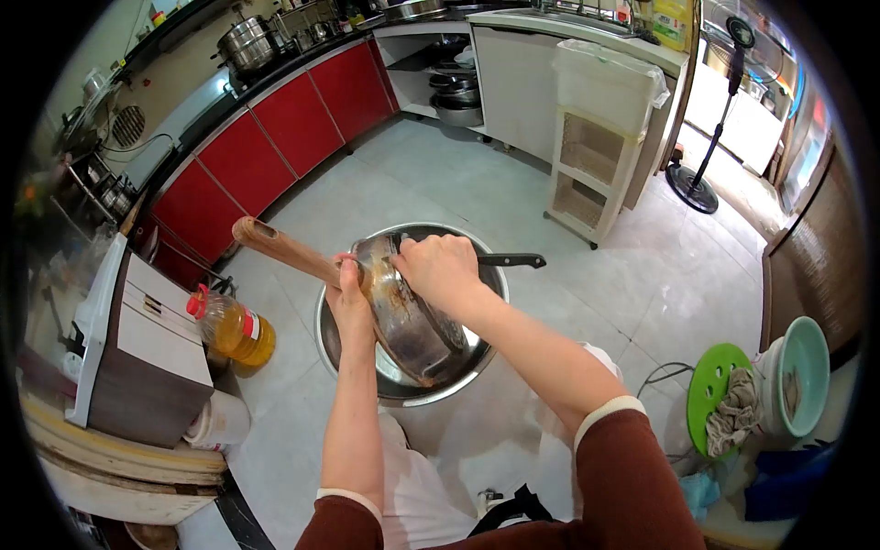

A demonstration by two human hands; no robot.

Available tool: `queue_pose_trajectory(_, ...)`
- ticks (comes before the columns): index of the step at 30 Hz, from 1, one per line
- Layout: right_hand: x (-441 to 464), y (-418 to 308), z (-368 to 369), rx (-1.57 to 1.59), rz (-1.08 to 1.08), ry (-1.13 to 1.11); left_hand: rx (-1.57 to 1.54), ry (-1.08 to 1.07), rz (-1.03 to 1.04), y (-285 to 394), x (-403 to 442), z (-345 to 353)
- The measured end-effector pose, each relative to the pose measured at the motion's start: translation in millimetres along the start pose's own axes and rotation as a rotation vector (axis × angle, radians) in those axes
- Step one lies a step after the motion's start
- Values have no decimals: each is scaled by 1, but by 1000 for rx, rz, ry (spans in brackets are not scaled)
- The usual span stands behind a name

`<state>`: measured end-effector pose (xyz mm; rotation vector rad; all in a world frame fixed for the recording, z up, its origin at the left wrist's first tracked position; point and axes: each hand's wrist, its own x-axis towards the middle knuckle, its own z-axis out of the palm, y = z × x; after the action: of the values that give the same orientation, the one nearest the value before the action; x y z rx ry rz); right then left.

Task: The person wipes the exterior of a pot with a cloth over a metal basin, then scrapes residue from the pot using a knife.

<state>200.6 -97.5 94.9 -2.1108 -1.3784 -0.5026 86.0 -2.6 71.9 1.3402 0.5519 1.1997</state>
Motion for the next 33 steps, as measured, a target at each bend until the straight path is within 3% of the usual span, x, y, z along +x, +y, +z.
queue_pose_trajectory(11, 5, 29, 1, 78, -22, -35, 83, -335, -181, -1, 19, -9)
queue_pose_trajectory(13, 11, 37, 0, 59, 53, -57, 71, -335, -146, 1, 17, -4)
queue_pose_trajectory(33, -6, 38, -3, 123, -32, -24, 127, -388, -101, 8, 16, -7)
